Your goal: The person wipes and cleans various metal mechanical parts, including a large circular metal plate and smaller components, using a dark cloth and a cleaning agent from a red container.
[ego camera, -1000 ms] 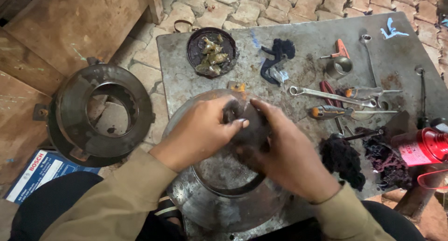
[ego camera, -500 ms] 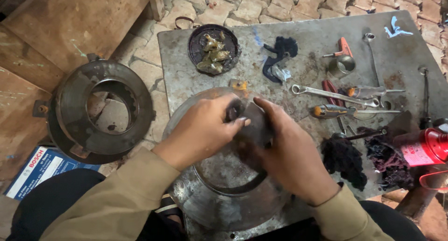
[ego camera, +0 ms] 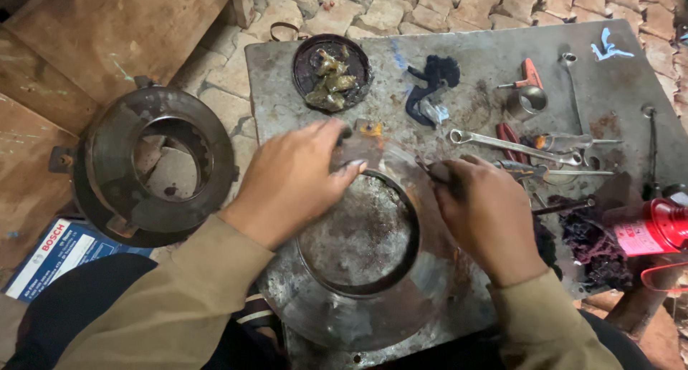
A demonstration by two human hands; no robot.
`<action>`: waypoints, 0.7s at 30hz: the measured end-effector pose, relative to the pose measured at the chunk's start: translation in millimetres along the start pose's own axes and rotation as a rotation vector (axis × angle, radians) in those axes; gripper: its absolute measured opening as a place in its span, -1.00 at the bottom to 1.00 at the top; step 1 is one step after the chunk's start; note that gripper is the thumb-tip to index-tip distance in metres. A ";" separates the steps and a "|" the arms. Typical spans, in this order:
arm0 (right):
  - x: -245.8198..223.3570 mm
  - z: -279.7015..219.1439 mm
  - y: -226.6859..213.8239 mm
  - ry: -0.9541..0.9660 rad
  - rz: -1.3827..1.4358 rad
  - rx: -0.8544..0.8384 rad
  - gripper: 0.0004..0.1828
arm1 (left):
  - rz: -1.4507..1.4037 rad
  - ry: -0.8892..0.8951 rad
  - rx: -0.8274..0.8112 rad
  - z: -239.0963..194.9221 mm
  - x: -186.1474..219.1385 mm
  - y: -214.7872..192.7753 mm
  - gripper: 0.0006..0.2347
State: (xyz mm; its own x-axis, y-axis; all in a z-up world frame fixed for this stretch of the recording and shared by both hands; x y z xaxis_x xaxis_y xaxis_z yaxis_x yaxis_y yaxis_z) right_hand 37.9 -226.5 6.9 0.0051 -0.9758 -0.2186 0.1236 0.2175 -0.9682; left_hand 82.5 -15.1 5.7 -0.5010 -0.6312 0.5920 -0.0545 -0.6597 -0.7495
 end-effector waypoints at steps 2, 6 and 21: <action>2.0 1.2 8.0 -0.011 -0.045 0.005 -0.77 | 0.068 -0.002 -0.006 -1.6 -4.4 2.7 -0.55; -2.0 4.2 24.8 -0.062 -0.067 0.023 -0.79 | 0.228 -0.066 -0.049 -2.9 -18.8 9.7 -0.41; -40.8 15.7 50.9 -0.199 0.003 0.207 -0.68 | 0.305 -0.103 -0.149 -1.9 -39.4 35.5 -0.27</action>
State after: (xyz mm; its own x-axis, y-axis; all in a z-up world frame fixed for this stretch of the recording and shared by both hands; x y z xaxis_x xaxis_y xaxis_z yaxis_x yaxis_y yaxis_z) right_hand 59.6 -175.9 -31.5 0.1975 -0.9648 -0.1736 0.3233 0.2313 -0.9176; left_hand 98.7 -12.9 -44.8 -0.4242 -0.8330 0.3551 -0.0452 -0.3722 -0.9271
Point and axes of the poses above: each hand's wrist, its own z-axis towards the middle knuckle, its own y-axis out of the palm, x = y × z, the point moved 8 cm from there along z, towards the middle knuckle, and after that the axes turned 4 degrees about -z, right-handed, at the moved point
